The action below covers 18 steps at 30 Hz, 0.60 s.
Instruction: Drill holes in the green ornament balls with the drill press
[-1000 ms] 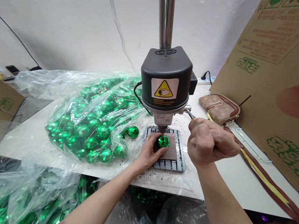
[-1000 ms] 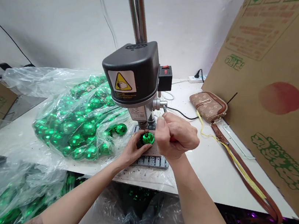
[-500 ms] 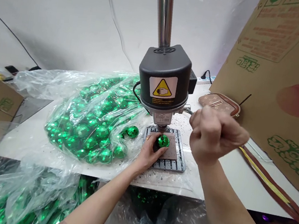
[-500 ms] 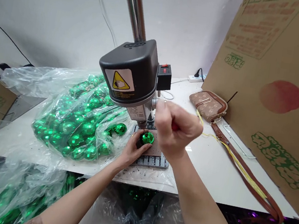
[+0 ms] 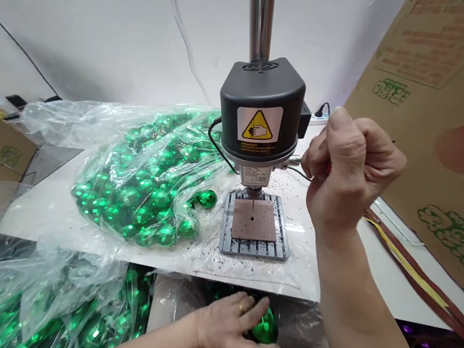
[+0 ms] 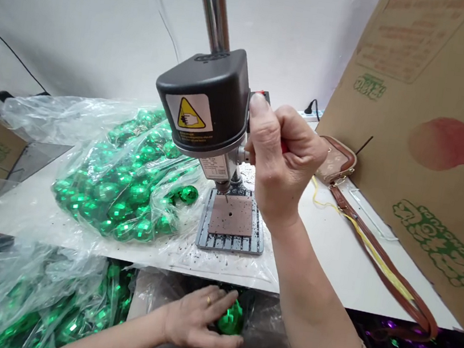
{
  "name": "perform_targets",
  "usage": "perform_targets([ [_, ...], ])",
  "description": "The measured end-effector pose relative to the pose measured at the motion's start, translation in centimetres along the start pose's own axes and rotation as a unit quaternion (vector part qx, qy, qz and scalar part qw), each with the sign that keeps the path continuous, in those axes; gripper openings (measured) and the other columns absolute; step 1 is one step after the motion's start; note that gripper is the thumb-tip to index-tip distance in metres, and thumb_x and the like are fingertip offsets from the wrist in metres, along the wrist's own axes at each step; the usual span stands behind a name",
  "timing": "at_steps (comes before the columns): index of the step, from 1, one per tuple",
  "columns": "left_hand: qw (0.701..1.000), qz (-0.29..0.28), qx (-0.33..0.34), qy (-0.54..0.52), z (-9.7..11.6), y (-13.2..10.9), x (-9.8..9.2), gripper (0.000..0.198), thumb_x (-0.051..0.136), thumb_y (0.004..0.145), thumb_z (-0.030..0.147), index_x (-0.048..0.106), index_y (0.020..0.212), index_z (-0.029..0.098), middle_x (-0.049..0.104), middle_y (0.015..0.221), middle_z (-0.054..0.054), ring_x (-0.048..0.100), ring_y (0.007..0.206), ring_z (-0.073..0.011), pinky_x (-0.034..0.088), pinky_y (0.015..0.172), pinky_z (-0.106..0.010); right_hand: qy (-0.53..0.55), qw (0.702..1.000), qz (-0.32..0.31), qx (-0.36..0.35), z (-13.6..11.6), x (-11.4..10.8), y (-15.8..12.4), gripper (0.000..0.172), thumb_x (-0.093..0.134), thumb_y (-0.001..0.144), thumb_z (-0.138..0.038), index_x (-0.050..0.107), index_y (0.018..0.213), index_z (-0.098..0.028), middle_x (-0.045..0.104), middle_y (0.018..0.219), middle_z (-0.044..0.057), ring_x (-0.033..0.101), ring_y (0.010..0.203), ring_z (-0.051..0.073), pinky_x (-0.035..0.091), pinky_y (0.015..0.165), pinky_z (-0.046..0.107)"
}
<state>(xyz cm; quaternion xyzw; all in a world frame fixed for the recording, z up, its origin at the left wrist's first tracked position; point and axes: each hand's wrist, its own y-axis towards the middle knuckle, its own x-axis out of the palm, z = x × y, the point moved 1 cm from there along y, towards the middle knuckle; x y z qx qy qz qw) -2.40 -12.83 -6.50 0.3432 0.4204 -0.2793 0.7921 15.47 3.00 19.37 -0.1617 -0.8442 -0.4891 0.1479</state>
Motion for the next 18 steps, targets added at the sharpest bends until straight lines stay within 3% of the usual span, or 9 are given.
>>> perform_targets([
  [2,0.987,-0.129,0.060,0.080,-0.2,-1.3,1.4,0.055,0.066,0.089,0.028,0.049,0.139,0.043,0.059,0.145,-0.007,0.069,0.102,-0.0243,0.057,0.089,-0.037,0.010,1.000,0.002,-0.005,0.0,0.0,0.0,0.045,0.064,0.091,-0.021,0.040,0.052,-0.022,0.035,0.044,-0.005,0.033,0.038,0.008,0.027,0.039,0.031],
  [3,0.978,-0.161,0.061,0.114,-0.5,-1.7,1.7,0.061,0.065,0.088,0.024,0.046,0.144,0.039,0.057,0.147,-0.011,0.068,0.105,-0.0272,0.057,0.088,-0.040,0.011,1.000,0.003,-0.007,0.0,0.0,-0.1,0.045,0.064,0.090,-0.021,0.040,0.052,-0.022,0.036,0.044,-0.005,0.034,0.038,0.008,0.027,0.039,0.031],
  [5,0.977,-0.167,0.007,0.135,-1.1,-1.8,1.5,0.067,0.062,0.086,0.019,0.042,0.149,0.029,0.060,0.141,-0.015,0.068,0.107,-0.0296,0.058,0.086,-0.040,0.005,1.000,0.005,-0.008,0.1,-0.1,-0.2,0.045,0.065,0.090,-0.021,0.041,0.052,-0.022,0.037,0.044,-0.006,0.034,0.038,0.008,0.026,0.040,0.030],
  [8,0.991,-0.077,0.047,0.101,-1.4,-1.1,-0.4,0.052,0.050,0.092,0.015,0.048,0.143,0.026,0.069,0.126,-0.012,0.069,0.099,-0.0246,0.058,0.082,-0.036,-0.006,1.000,0.012,-0.013,0.1,-0.2,-0.5,0.044,0.064,0.090,-0.020,0.041,0.053,-0.021,0.037,0.045,-0.006,0.034,0.039,0.007,0.024,0.040,0.029],
  [11,0.985,0.069,0.133,0.088,-2.4,1.1,-4.6,0.037,0.046,0.096,0.017,0.059,0.129,0.028,0.072,0.119,-0.010,0.069,0.097,-0.0222,0.059,0.083,-0.036,-0.004,1.000,0.012,-0.018,0.1,-0.4,-0.7,0.044,0.064,0.090,-0.020,0.041,0.052,-0.021,0.037,0.045,-0.006,0.034,0.040,0.006,0.024,0.041,0.029],
  [12,0.982,0.118,0.114,0.095,-3.3,2.3,-6.3,0.034,0.047,0.096,0.017,0.061,0.125,0.027,0.072,0.115,-0.010,0.069,0.100,-0.0230,0.058,0.084,-0.038,-0.002,1.000,0.011,-0.018,0.1,-0.4,-0.7,0.045,0.064,0.090,-0.021,0.041,0.052,-0.021,0.038,0.045,-0.006,0.034,0.040,0.006,0.025,0.041,0.029],
  [14,0.973,0.175,-0.046,0.144,-6.1,5.0,-9.8,0.034,0.046,0.095,0.010,0.065,0.117,0.025,0.071,0.113,-0.011,0.068,0.102,-0.0238,0.057,0.088,-0.039,-0.005,1.000,0.008,-0.020,0.1,-0.4,-0.8,0.045,0.064,0.091,-0.021,0.041,0.053,-0.020,0.037,0.045,-0.006,0.035,0.041,0.006,0.026,0.041,0.028],
  [16,0.941,0.156,-0.213,0.213,-9.3,7.4,-12.7,0.034,0.047,0.093,0.008,0.067,0.117,0.021,0.067,0.116,-0.015,0.065,0.106,-0.0280,0.055,0.090,-0.043,-0.018,0.999,0.007,-0.026,0.1,-0.5,-0.8,0.045,0.063,0.092,-0.022,0.040,0.053,-0.020,0.036,0.046,-0.006,0.035,0.042,0.006,0.027,0.042,0.028],
  [18,0.910,0.093,-0.315,0.252,-11.9,9.2,-14.6,0.034,0.057,0.088,0.007,0.066,0.118,0.018,0.065,0.118,-0.018,0.062,0.112,-0.0333,0.053,0.092,-0.048,-0.032,0.999,0.008,-0.031,0.1,-0.5,-0.9,0.045,0.062,0.093,-0.023,0.040,0.054,-0.020,0.035,0.047,-0.006,0.035,0.042,0.005,0.027,0.042,0.027],
])
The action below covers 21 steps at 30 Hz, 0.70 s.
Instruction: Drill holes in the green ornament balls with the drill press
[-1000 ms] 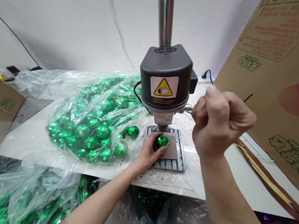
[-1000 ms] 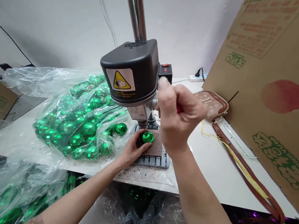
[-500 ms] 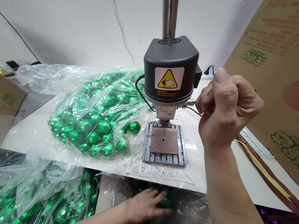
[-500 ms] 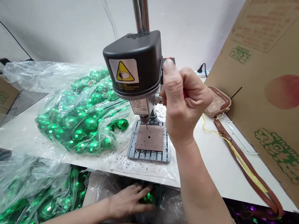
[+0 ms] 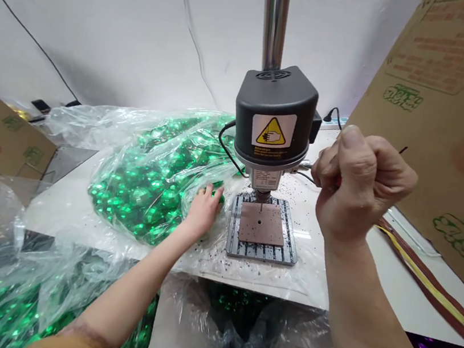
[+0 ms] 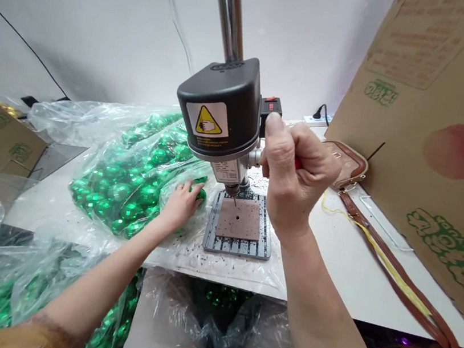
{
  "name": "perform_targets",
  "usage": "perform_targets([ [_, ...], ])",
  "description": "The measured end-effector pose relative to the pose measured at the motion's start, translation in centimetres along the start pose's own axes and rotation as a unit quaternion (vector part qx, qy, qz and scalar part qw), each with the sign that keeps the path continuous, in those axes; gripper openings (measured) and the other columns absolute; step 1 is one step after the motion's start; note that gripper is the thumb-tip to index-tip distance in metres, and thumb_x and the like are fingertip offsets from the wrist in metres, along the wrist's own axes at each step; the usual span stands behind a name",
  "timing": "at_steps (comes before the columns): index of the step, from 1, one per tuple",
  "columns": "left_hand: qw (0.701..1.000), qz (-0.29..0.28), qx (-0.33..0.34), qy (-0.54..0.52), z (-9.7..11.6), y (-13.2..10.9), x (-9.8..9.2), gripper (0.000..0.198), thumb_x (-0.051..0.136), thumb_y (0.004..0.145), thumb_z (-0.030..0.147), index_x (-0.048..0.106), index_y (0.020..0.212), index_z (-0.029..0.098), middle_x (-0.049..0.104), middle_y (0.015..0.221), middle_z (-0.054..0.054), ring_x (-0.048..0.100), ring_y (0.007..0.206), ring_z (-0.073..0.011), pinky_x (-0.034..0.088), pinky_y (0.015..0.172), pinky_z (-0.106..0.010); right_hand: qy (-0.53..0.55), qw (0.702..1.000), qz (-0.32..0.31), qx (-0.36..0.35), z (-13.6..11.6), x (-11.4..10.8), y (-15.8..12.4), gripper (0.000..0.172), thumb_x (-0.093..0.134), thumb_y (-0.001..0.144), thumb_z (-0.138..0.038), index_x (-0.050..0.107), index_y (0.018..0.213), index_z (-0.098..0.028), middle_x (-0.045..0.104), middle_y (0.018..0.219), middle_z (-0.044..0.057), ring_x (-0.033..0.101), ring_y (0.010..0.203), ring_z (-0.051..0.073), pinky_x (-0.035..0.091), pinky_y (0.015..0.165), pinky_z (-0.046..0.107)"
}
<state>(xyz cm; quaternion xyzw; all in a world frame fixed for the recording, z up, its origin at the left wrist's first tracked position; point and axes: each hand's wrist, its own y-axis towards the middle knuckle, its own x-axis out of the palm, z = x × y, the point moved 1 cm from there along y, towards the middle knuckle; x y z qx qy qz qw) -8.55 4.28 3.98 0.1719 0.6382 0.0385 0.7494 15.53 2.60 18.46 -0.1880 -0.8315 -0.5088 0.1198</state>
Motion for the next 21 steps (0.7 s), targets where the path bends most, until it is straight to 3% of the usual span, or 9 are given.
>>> perform_targets([
  [3,0.997,-0.073,-0.016,-0.006,-0.8,1.9,-0.1,0.042,0.068,0.078,0.003,0.067,0.117,0.018,0.064,0.114,-0.015,0.060,0.112,-0.0347,0.052,0.094,-0.049,-0.001,1.000,-0.006,0.003,0.0,-0.1,-0.1,0.045,0.063,0.093,-0.024,0.040,0.054,-0.020,0.035,0.047,-0.006,0.036,0.042,0.005,0.028,0.042,0.027],
  [5,0.994,-0.050,-0.009,-0.099,-0.4,1.6,-0.3,0.043,0.069,0.078,0.006,0.066,0.117,0.021,0.064,0.114,-0.012,0.062,0.109,-0.0310,0.052,0.094,-0.046,0.005,1.000,-0.009,0.005,0.0,-0.2,-0.1,0.045,0.063,0.092,-0.023,0.041,0.054,-0.020,0.036,0.046,-0.006,0.036,0.042,0.006,0.029,0.043,0.028],
  [7,0.965,0.001,-0.034,-0.261,0.7,0.7,-0.5,0.039,0.071,0.081,0.018,0.064,0.119,0.022,0.064,0.112,-0.009,0.064,0.103,-0.0263,0.054,0.091,-0.041,0.004,1.000,-0.010,0.003,0.0,-0.2,-0.1,0.044,0.063,0.092,-0.023,0.041,0.054,-0.020,0.037,0.046,-0.005,0.037,0.042,0.006,0.029,0.044,0.029],
  [8,0.930,0.014,-0.062,-0.362,1.4,0.3,-0.5,0.038,0.072,0.082,0.026,0.062,0.119,0.022,0.065,0.110,-0.008,0.066,0.099,-0.0243,0.055,0.088,-0.040,0.001,1.000,-0.009,0.000,0.0,-0.2,-0.1,0.044,0.062,0.093,-0.024,0.042,0.054,-0.020,0.036,0.047,-0.005,0.037,0.042,0.006,0.029,0.044,0.029],
  [11,0.773,-0.007,-0.164,-0.613,3.6,-0.8,0.0,0.046,0.072,0.081,0.048,0.057,0.115,0.021,0.068,0.101,-0.005,0.068,0.087,-0.0205,0.058,0.076,-0.035,-0.003,1.000,-0.006,-0.007,0.0,-0.1,-0.1,0.044,0.062,0.093,-0.025,0.042,0.054,-0.020,0.035,0.047,-0.005,0.036,0.042,0.007,0.029,0.045,0.029],
  [12,0.735,-0.019,-0.187,-0.651,4.1,-0.9,0.3,0.050,0.074,0.079,0.052,0.057,0.113,0.020,0.069,0.097,-0.005,0.068,0.084,-0.0197,0.057,0.073,-0.034,0.000,1.000,-0.005,-0.005,0.0,-0.1,-0.1,0.044,0.062,0.093,-0.024,0.042,0.054,-0.021,0.035,0.047,-0.006,0.036,0.042,0.007,0.029,0.045,0.029],
  [13,0.716,-0.023,-0.202,-0.667,4.5,-1.0,0.7,0.053,0.077,0.076,0.055,0.057,0.111,0.020,0.069,0.094,-0.004,0.068,0.082,-0.0188,0.056,0.071,-0.031,0.004,1.000,-0.003,-0.002,0.0,-0.1,-0.2,0.043,0.062,0.093,-0.024,0.043,0.054,-0.021,0.035,0.047,-0.006,0.036,0.042,0.007,0.028,0.045,0.030],
  [15,0.721,-0.020,-0.203,-0.662,4.9,-1.0,1.4,0.057,0.082,0.071,0.055,0.058,0.108,0.019,0.069,0.088,-0.003,0.066,0.079,-0.0167,0.053,0.069,-0.027,0.012,1.000,-0.003,0.009,0.0,-0.1,-0.2,0.043,0.063,0.092,-0.025,0.043,0.054,-0.021,0.035,0.046,-0.006,0.035,0.042,0.007,0.028,0.046,0.030],
  [21,0.810,-0.018,-0.124,-0.573,5.1,-1.0,2.7,0.050,0.081,0.075,0.047,0.062,0.111,0.019,0.070,0.097,-0.004,0.065,0.088,-0.0170,0.049,0.077,-0.027,0.023,0.999,-0.015,0.025,-0.1,-0.2,-0.3,0.044,0.064,0.092,-0.027,0.042,0.054,-0.021,0.035,0.046,-0.006,0.034,0.043,0.007,0.028,0.046,0.030],
])
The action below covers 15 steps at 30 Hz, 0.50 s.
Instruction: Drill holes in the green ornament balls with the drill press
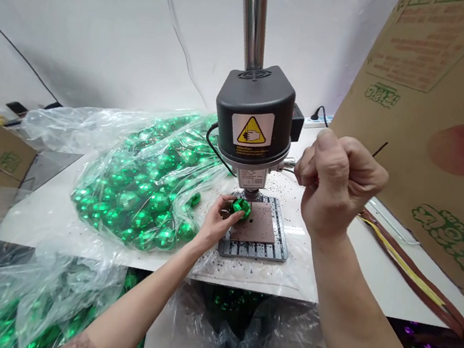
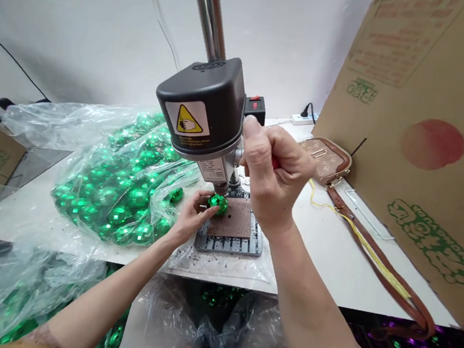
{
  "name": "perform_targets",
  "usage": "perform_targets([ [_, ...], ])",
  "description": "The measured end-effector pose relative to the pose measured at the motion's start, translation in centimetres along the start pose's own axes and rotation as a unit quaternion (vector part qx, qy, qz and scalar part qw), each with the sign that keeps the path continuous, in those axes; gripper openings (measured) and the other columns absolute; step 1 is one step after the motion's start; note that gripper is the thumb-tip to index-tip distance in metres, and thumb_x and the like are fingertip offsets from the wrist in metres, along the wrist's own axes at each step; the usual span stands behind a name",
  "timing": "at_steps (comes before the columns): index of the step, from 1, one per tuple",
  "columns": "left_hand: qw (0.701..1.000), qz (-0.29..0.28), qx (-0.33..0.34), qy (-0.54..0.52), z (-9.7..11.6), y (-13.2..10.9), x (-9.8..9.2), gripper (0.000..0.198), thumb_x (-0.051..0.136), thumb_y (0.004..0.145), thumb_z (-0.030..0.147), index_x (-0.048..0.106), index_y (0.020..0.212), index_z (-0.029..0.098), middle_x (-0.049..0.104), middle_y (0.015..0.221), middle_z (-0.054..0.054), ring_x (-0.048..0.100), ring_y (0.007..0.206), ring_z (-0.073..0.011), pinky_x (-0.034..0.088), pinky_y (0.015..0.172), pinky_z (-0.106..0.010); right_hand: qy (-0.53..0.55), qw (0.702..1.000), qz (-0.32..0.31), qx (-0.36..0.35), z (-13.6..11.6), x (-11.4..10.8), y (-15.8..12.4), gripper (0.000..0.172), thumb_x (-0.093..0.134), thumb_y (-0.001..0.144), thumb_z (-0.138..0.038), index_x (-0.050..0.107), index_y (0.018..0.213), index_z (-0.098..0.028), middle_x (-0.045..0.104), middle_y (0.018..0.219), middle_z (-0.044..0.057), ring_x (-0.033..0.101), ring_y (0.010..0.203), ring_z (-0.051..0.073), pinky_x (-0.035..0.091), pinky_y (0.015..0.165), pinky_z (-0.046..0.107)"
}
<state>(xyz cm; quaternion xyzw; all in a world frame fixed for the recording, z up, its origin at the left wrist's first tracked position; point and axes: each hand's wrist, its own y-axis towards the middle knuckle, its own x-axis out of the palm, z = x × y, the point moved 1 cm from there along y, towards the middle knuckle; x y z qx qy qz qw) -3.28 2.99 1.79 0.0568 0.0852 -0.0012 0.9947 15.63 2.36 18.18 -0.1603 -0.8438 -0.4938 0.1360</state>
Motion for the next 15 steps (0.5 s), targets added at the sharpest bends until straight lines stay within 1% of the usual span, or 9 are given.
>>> perform_targets([
  [3,0.998,-0.014,0.038,0.051,0.0,-0.2,0.5,0.043,0.078,0.078,0.045,0.063,0.111,0.020,0.071,0.099,-0.004,0.065,0.089,-0.0179,0.050,0.079,-0.029,-0.012,1.000,-0.006,-0.015,0.0,0.0,0.0,0.045,0.063,0.093,-0.032,0.040,0.056,-0.021,0.035,0.047,-0.006,0.034,0.043,0.007,0.028,0.045,0.030],
  [6,0.994,-0.021,0.070,0.081,-0.2,-0.2,0.9,0.040,0.076,0.081,0.041,0.064,0.113,0.021,0.071,0.105,-0.006,0.066,0.094,-0.0197,0.052,0.084,-0.033,-0.031,0.999,-0.012,-0.018,0.1,0.0,-0.1,0.046,0.062,0.093,-0.036,0.039,0.056,-0.022,0.035,0.048,-0.005,0.033,0.043,0.007,0.029,0.044,0.030],
  [12,0.983,-0.022,0.104,0.149,-0.9,-0.3,1.5,0.051,0.081,0.078,0.036,0.062,0.123,0.022,0.067,0.117,-0.009,0.062,0.112,-0.0269,0.049,0.099,-0.043,-0.023,1.000,-0.019,-0.009,0.1,-0.2,-0.1,0.044,0.061,0.094,-0.033,0.040,0.057,-0.021,0.036,0.049,-0.005,0.034,0.044,0.007,0.030,0.045,0.030],
  [15,0.981,-0.033,0.102,0.159,-0.9,-0.7,2.0,0.053,0.082,0.077,0.033,0.059,0.123,0.022,0.065,0.121,-0.009,0.061,0.115,-0.0276,0.048,0.102,-0.044,-0.036,0.999,-0.020,0.002,0.1,-0.2,-0.2,0.045,0.060,0.094,-0.034,0.039,0.057,-0.021,0.036,0.049,-0.005,0.034,0.045,0.007,0.031,0.046,0.031],
])
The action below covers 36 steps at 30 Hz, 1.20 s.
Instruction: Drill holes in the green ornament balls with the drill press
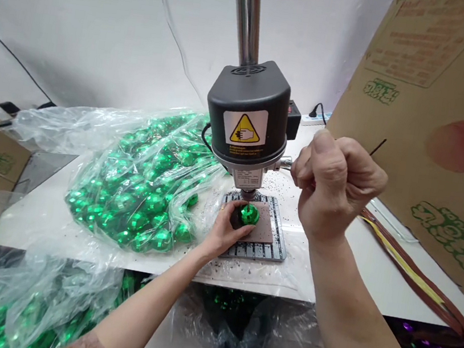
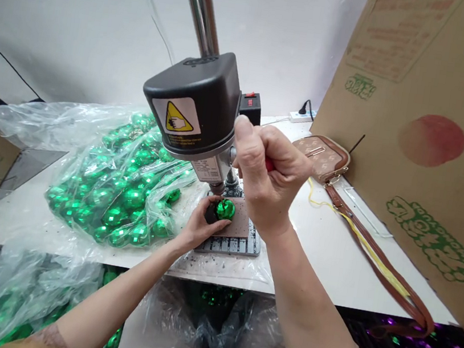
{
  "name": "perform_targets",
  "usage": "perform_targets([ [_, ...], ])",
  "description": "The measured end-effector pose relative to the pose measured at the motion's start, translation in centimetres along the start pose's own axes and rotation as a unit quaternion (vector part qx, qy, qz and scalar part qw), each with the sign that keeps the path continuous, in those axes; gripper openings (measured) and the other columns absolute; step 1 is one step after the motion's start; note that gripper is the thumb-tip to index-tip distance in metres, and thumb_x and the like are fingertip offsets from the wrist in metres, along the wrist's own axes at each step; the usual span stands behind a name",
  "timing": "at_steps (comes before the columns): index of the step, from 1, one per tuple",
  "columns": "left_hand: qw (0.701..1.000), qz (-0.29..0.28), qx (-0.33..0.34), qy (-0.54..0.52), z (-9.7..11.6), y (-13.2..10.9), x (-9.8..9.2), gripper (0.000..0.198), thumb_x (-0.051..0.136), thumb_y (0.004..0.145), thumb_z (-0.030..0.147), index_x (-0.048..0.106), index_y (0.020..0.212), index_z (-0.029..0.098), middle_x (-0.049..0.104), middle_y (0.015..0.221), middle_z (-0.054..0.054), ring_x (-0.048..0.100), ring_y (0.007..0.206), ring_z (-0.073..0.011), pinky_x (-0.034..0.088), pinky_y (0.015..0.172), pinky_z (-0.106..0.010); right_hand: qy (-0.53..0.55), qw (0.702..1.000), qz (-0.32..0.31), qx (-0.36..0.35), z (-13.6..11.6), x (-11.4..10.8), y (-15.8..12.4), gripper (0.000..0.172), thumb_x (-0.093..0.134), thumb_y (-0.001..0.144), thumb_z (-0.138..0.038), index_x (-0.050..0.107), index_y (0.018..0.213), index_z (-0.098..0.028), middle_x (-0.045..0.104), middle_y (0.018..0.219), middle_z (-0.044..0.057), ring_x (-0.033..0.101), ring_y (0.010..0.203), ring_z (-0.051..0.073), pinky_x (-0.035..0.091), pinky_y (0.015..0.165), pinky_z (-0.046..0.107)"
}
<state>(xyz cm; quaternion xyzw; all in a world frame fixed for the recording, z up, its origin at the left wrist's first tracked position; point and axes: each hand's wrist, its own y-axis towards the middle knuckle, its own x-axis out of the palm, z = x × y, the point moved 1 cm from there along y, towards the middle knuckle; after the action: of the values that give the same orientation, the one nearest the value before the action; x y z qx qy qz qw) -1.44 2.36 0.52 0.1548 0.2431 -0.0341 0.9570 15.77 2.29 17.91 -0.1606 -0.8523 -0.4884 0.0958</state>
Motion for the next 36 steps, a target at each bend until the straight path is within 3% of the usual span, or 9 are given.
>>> perform_targets([
  [10,0.999,-0.012,-0.006,-0.041,0.4,-0.3,0.7,0.053,0.079,0.080,0.029,0.054,0.125,0.021,0.066,0.121,-0.008,0.064,0.113,-0.0251,0.051,0.101,-0.042,0.035,0.999,0.015,0.026,-0.5,0.4,0.6,0.047,0.067,0.090,-0.032,0.041,0.052,-0.021,0.037,0.046,-0.006,0.033,0.042,0.006,0.027,0.043,0.030],
  [18,0.999,-0.018,-0.006,-0.046,0.4,-0.3,0.6,0.053,0.079,0.080,0.032,0.053,0.125,0.021,0.065,0.121,-0.009,0.063,0.113,-0.0258,0.050,0.102,-0.044,0.016,0.998,0.037,-0.042,0.2,0.1,-0.8,0.046,0.063,0.091,-0.027,0.039,0.052,-0.022,0.034,0.045,-0.005,0.029,0.041,0.008,0.029,0.048,0.034],
  [22,0.999,-0.017,-0.002,-0.044,0.6,-0.4,0.5,0.052,0.078,0.081,0.031,0.053,0.125,0.021,0.065,0.121,-0.009,0.063,0.114,-0.0260,0.049,0.102,-0.043,0.021,0.997,0.057,-0.054,0.7,0.0,-1.4,0.048,0.063,0.091,-0.029,0.036,0.051,-0.021,0.030,0.044,-0.005,0.027,0.040,0.008,0.023,0.044,0.032],
  [36,0.999,-0.028,0.007,-0.046,0.4,-0.4,0.4,0.050,0.077,0.083,0.034,0.052,0.126,0.022,0.064,0.124,-0.009,0.062,0.117,-0.0258,0.049,0.103,-0.042,0.039,0.994,0.036,-0.096,1.8,-0.8,-2.3,0.050,0.062,0.089,-0.027,0.030,0.052,-0.020,0.028,0.046,-0.006,0.026,0.039,0.006,0.017,0.041,0.030],
])
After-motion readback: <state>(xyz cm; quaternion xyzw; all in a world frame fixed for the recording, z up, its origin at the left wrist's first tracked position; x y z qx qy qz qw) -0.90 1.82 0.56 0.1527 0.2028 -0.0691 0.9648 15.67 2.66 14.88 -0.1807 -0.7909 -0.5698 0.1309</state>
